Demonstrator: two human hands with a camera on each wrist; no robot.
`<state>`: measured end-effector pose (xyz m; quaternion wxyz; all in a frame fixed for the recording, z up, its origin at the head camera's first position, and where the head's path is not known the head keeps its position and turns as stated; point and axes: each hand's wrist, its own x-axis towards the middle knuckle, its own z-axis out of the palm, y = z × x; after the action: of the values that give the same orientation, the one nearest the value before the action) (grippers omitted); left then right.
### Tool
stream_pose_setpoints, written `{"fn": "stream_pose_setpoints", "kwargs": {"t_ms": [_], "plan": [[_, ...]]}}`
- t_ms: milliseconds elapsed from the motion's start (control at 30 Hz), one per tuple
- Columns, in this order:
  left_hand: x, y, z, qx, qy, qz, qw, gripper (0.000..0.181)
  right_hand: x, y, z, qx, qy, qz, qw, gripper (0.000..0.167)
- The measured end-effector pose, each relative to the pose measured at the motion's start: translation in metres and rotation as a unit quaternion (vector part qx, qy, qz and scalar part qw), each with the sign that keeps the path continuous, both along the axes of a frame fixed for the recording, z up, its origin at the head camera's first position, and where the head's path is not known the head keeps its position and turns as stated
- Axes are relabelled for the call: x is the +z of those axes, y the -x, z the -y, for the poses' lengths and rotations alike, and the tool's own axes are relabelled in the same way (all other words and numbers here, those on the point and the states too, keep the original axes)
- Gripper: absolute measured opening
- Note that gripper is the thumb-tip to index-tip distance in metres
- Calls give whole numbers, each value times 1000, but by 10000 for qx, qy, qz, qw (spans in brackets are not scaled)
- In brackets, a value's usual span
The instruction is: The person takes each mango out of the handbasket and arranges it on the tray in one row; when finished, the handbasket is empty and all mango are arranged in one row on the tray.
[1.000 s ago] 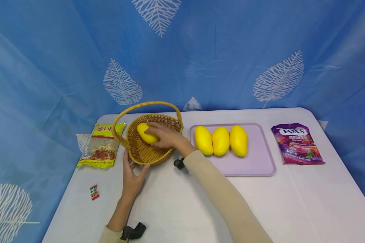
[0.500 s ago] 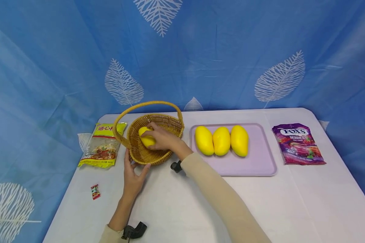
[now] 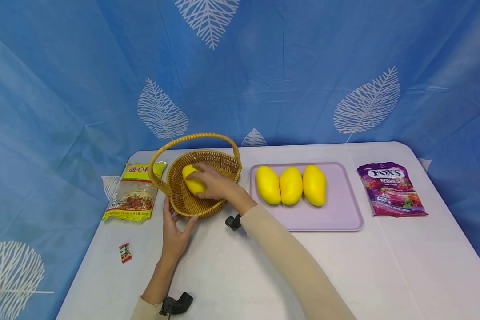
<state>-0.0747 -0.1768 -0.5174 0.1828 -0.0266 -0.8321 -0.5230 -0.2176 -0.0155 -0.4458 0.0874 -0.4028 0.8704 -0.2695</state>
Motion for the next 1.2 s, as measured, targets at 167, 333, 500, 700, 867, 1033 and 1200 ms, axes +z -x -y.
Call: {"fn": "stream_pose_setpoints", "kwargs": {"t_ms": [167,333,500,700,867,1033,1200], "plan": [[0,1,1,-11,3,-74,10000,100,7,-7,-8,-66,311,-317,9990,51],[0,2,1,-12,-36,-15,10000,100,14,-16,-17,-97,689,-534,9961,49],[-1,1,1,-14,-64,20,10000,100,16,-23,-25,-126,913,-812,9924,48],[-1,1,0,-34,-49,-56,10000,100,18,-29,-35,-193,1120,-966,9888,48],[-3,1,0,-20,-23,-74,10000,100,20,-34,-46,-261,1332,-1132,9843,48],[-2,1,-1,34,-7,49,10000,101,22,-40,-59,-330,1460,-1213,9813,48],[-2,1,-1,45,2,14,10000,101,24,-48,-74,-354,1546,-1291,9789,50]]}}
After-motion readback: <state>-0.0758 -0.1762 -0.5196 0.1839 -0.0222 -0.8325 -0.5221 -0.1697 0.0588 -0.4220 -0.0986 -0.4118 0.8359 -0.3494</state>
